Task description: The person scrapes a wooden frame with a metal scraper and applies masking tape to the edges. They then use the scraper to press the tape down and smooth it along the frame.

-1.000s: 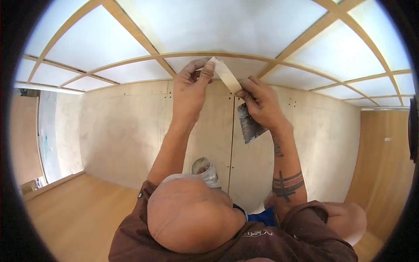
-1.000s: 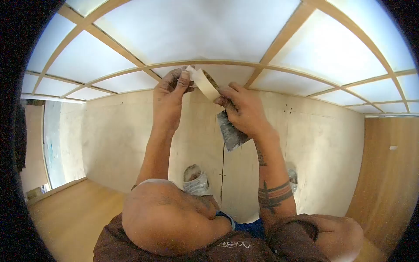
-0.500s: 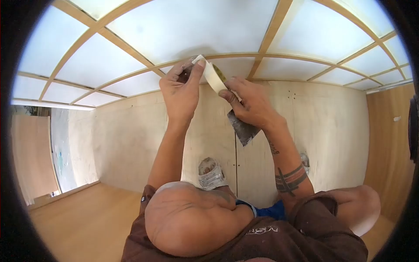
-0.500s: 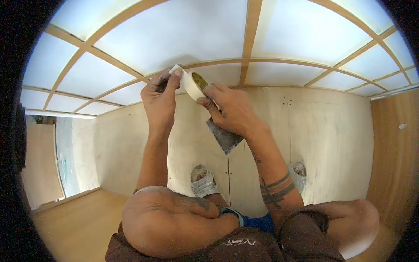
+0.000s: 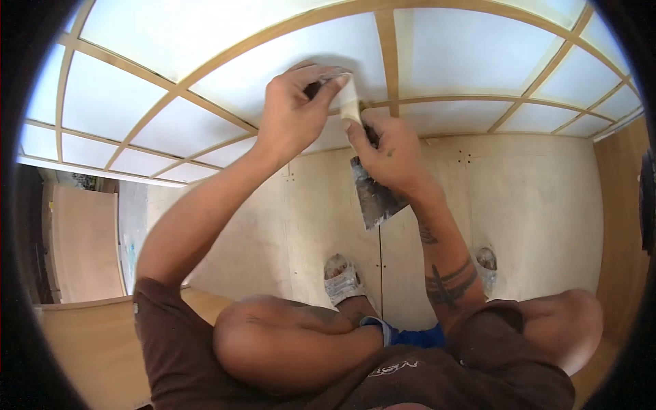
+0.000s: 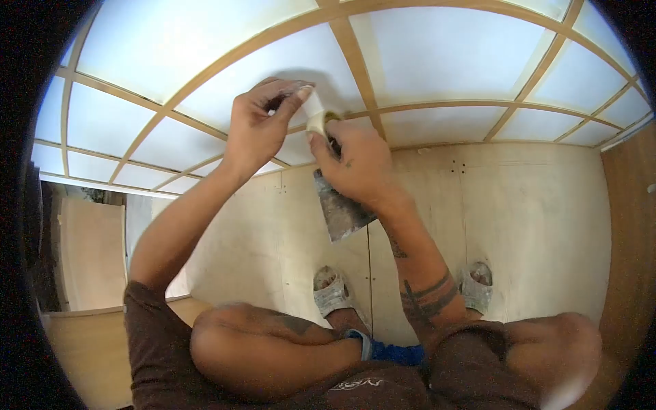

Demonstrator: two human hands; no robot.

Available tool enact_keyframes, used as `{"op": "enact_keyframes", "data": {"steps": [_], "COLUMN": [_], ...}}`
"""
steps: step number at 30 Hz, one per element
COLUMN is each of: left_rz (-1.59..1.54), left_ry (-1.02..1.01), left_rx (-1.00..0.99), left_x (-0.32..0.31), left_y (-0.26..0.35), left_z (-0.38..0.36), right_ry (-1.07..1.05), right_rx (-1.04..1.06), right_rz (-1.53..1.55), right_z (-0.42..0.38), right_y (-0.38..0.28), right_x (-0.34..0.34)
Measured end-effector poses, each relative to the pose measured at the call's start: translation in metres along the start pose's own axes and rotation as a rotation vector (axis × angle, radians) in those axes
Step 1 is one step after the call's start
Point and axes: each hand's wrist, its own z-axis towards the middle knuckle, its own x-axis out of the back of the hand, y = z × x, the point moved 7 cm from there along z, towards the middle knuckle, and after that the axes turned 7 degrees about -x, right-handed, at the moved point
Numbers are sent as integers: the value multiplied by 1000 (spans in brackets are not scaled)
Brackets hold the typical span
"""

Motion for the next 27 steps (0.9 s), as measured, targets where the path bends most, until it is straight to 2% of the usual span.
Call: {"op": "enact_keyframes", "data": {"steps": [2, 4, 5, 7, 8, 10, 12, 14, 16, 18, 20, 22, 27], "left_rz": [36, 10, 23, -57, -53, -128, -100, -34, -112, -103, -122, 18, -31], "left_ry": [-44, 30, 6, 246, 237, 362, 371, 432, 466, 459, 461, 522, 495], "left_rx": [-64, 1, -17, -2, -12, -92, -43, -156, -159, -200, -216, -312, -363], "left_x": [-7, -12, -20, -13, -15, -9, -7, -3, -5, -8, -9, -6, -1], "left_y": [17, 21, 21, 12, 8, 8, -1, 7, 8, 11, 14, 30, 57], "left_z": [11, 19, 20, 18, 19, 16, 14, 17, 20, 22, 25, 23, 23], "right_ry": [41, 116, 102, 101, 68, 32, 87, 100, 116, 162, 161, 174, 194], "right_rx": [-20, -57, -77, -84, -109, -138, -60, -57, -26, -60, -55, -83, -108], "right_rz": [58, 122, 152, 191, 183, 162, 120, 155, 202, 295, 244, 286, 304], "right_z": [7, 13, 15, 19, 19, 21, 17, 19, 21, 23, 24, 24, 24], "right_y": [4, 11, 13, 13, 12, 9, 3, 9, 8, 9, 0, -2, -11], "right_x": [5, 16, 17, 23, 24, 23, 23, 19, 19, 24, 30, 32, 36]}}
